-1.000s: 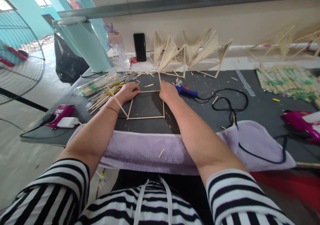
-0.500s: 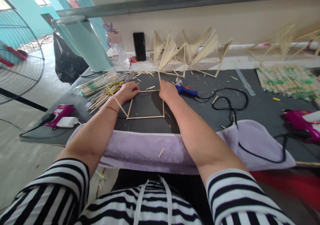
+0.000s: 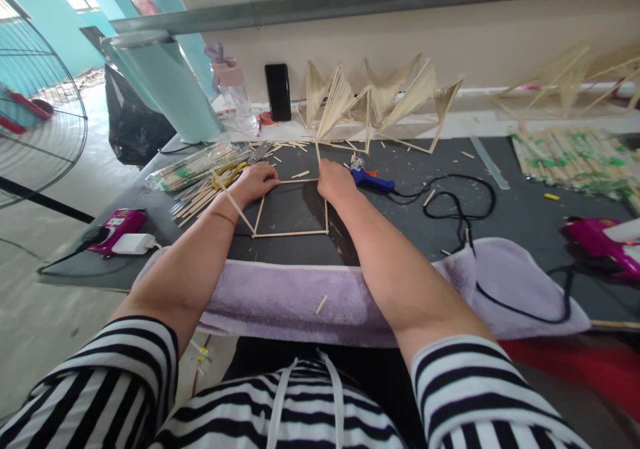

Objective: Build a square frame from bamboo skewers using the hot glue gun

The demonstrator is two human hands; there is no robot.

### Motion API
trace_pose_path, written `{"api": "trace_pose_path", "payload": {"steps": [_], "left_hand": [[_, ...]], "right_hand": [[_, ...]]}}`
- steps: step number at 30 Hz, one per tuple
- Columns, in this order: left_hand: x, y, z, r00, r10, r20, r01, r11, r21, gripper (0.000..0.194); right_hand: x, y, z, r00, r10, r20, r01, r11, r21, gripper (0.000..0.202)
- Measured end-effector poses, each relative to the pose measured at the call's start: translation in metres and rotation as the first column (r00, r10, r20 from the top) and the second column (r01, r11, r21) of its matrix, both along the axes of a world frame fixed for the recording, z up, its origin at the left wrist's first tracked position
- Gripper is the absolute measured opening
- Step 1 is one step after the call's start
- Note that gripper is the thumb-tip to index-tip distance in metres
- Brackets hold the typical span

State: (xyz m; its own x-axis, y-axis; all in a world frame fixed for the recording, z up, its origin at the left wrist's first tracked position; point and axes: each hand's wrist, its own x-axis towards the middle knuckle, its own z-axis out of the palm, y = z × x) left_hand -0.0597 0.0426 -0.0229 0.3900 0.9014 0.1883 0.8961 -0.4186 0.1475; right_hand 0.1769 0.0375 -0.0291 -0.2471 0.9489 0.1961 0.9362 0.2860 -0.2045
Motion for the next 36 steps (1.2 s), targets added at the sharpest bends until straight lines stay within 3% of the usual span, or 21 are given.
{"api": "trace_pose_path", "payload": {"steps": [10,16,20,36], "left_hand": [[0.0,0.002,-0.002,0.999,0.035,0.004,-0.035,0.999,0.032,0.026],[-0.006,0.006,-0.004,0.966,0.216,0.141,-0.24,0.955,0.178,0.028],[-0.007,0.006,-0.005,0.947,0.264,0.184,-0.296,0.938,0.179,0.027],[-0.004,0.007,-0.009,0.957,0.176,0.23,-0.213,0.966,0.148,0.017]], "right_hand": [[0.0,0.0,0.002,1.0,-0.003,-0.009,0.003,1.0,-0.013,0.028],[0.0,0.001,0.001,1.0,-0.001,0.001,0.001,1.0,-0.008,0.028],[0.001,0.002,0.0,1.0,0.001,0.002,-0.001,1.0,-0.004,0.029],[0.003,0.001,0.0,1.0,-0.014,0.016,0.014,1.0,0.005,0.025]]}}
